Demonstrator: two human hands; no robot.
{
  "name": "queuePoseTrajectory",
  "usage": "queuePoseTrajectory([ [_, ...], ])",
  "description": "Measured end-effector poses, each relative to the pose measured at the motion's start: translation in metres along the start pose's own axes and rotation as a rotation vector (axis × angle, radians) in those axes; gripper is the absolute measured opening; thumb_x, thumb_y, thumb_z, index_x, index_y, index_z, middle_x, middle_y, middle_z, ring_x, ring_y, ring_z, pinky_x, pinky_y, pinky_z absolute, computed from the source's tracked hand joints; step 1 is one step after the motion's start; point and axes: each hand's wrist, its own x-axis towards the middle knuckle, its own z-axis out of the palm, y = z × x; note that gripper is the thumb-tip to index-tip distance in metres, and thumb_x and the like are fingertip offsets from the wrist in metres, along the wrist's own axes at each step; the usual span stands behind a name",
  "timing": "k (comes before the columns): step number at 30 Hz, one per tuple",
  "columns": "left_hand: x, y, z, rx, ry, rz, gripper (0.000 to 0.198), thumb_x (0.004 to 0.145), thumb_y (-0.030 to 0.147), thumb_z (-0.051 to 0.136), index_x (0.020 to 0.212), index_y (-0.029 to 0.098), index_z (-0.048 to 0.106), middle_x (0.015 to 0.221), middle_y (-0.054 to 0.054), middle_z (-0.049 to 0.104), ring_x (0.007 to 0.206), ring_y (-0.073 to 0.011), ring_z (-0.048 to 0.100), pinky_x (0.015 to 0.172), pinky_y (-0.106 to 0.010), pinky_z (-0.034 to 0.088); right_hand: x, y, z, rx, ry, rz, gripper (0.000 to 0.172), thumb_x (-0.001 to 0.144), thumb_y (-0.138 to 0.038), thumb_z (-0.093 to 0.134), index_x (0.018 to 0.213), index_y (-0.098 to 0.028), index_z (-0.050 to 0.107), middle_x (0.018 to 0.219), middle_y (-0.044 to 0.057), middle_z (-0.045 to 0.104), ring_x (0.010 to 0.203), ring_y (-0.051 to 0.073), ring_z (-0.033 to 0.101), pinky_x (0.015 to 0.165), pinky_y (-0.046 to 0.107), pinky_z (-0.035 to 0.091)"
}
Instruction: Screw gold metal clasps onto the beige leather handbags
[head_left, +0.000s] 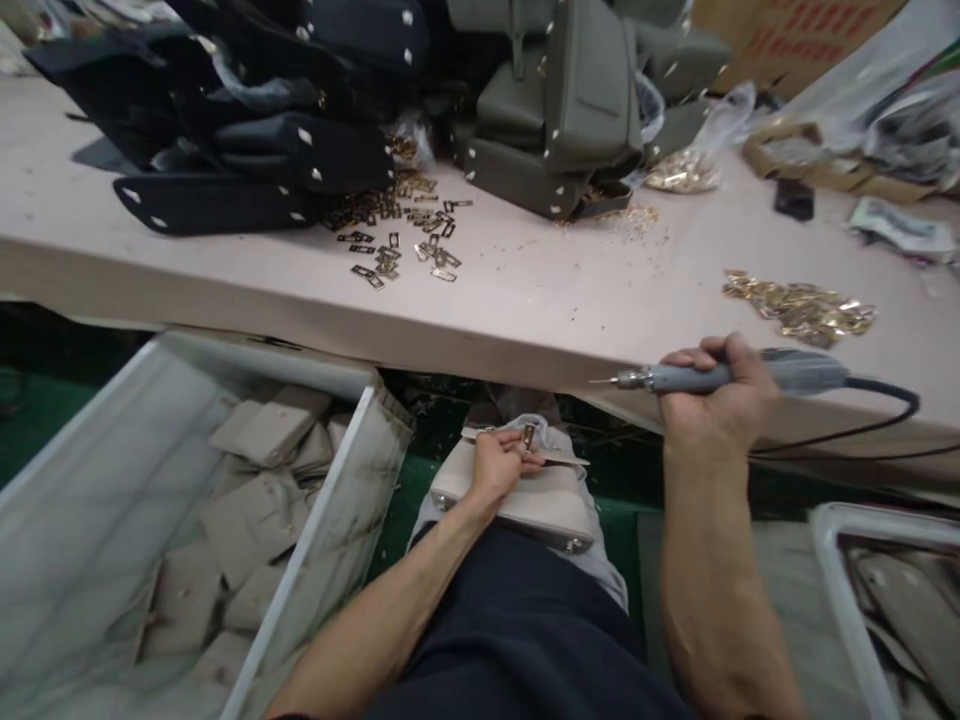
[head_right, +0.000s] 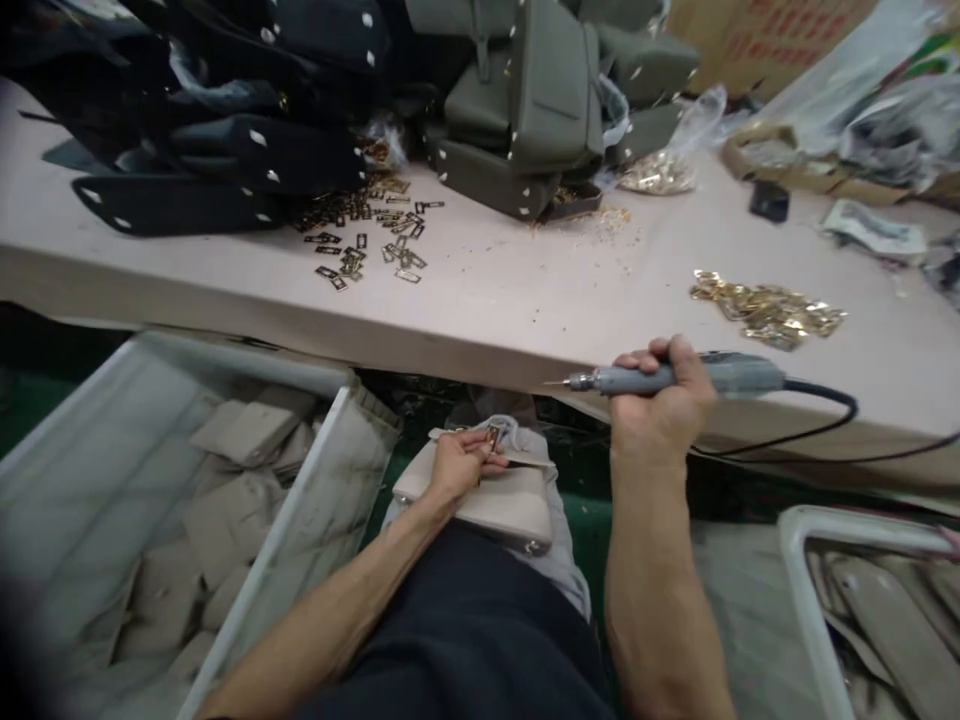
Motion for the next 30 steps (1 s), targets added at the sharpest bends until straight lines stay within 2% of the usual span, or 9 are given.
queuePoseTrajectory([
  [2, 0.0, -0.003, -0.001, -0.022, -0.002, -0.002, 0.016, 0.085, 0.007, 0.071, 0.1, 0.002, 0.074, 0.084, -0.015, 0.078, 0.06, -0.0184, 0.075, 0.054, -0.023, 0.062, -0.044, 0.016, -0.001, -0.013, 0.002, 0.088, 0.013, 0.084, -0.011, 0.065, 0.079, -0.018, 0.056, 0.076, -0.003, 0.057, 0.054, 0.005, 0.052, 0.058, 0.023, 0.051],
  [4, -0.001, -0.003, -0.001, -0.041, 0.0, -0.007, 0.016, 0.084, 0.007, 0.072, 0.099, 0.001, 0.074, 0.084, -0.015, 0.077, 0.059, -0.0183, 0.075, 0.054, -0.023, 0.062, -0.078, 0.032, 0.0, -0.053, 0.007, 0.103, 0.018, 0.078, -0.013, 0.072, 0.082, -0.019, 0.055, 0.075, -0.004, 0.056, 0.055, 0.006, 0.05, 0.057, 0.022, 0.051],
  [8, -0.002, -0.001, -0.001, -0.05, 0.0, -0.022, 0.015, 0.084, 0.005, 0.069, 0.098, 0.001, 0.073, 0.083, -0.015, 0.077, 0.059, -0.018, 0.075, 0.053, -0.023, 0.061, -0.112, 0.055, 0.003, -0.173, -0.026, 0.031, 0.027, 0.074, -0.02, 0.081, 0.082, -0.019, 0.055, 0.07, -0.005, 0.053, 0.055, 0.008, 0.048, 0.057, 0.024, 0.05],
  [13, -0.002, 0.002, 0.001, -0.043, 0.011, -0.01, 0.017, 0.078, 0.005, 0.075, 0.095, 0.003, 0.076, 0.079, -0.013, 0.077, 0.059, -0.0183, 0.074, 0.053, -0.023, 0.061, -0.128, 0.071, 0.004, -0.27, -0.086, -0.055, 0.025, 0.077, -0.023, 0.082, 0.082, -0.018, 0.058, 0.067, -0.005, 0.054, 0.053, 0.01, 0.05, 0.057, 0.027, 0.048],
  [17, -0.001, 0.001, 0.002, -0.022, 0.023, 0.006, 0.017, 0.076, 0.005, 0.072, 0.092, 0.003, 0.077, 0.08, -0.014, 0.078, 0.06, -0.0202, 0.075, 0.054, -0.025, 0.062, -0.138, 0.081, 0.003, -0.322, -0.158, -0.143, 0.018, 0.081, -0.021, 0.078, 0.081, -0.017, 0.061, 0.065, -0.004, 0.056, 0.053, 0.011, 0.051, 0.057, 0.028, 0.047],
  [22, 0.003, -0.001, 0.001, -0.007, 0.031, 0.012, 0.018, 0.074, 0.004, 0.068, 0.09, 0.002, 0.077, 0.079, -0.014, 0.078, 0.06, -0.0214, 0.075, 0.053, -0.026, 0.062, -0.142, 0.089, 0.003, -0.366, -0.19, -0.159, 0.015, 0.083, -0.024, 0.077, 0.082, -0.018, 0.063, 0.064, -0.004, 0.055, 0.053, 0.011, 0.051, 0.057, 0.028, 0.047],
  [30, 0.004, -0.001, -0.001, 0.0, 0.024, 0.015, 0.02, 0.073, 0.003, 0.065, 0.089, 0.002, 0.077, 0.075, -0.012, 0.077, 0.06, -0.0208, 0.075, 0.053, -0.024, 0.061, -0.149, 0.094, 0.003, -0.498, -0.22, -0.19, 0.021, 0.085, -0.032, 0.077, 0.077, -0.018, 0.063, 0.064, -0.003, 0.056, 0.053, 0.012, 0.053, 0.059, 0.03, 0.05],
])
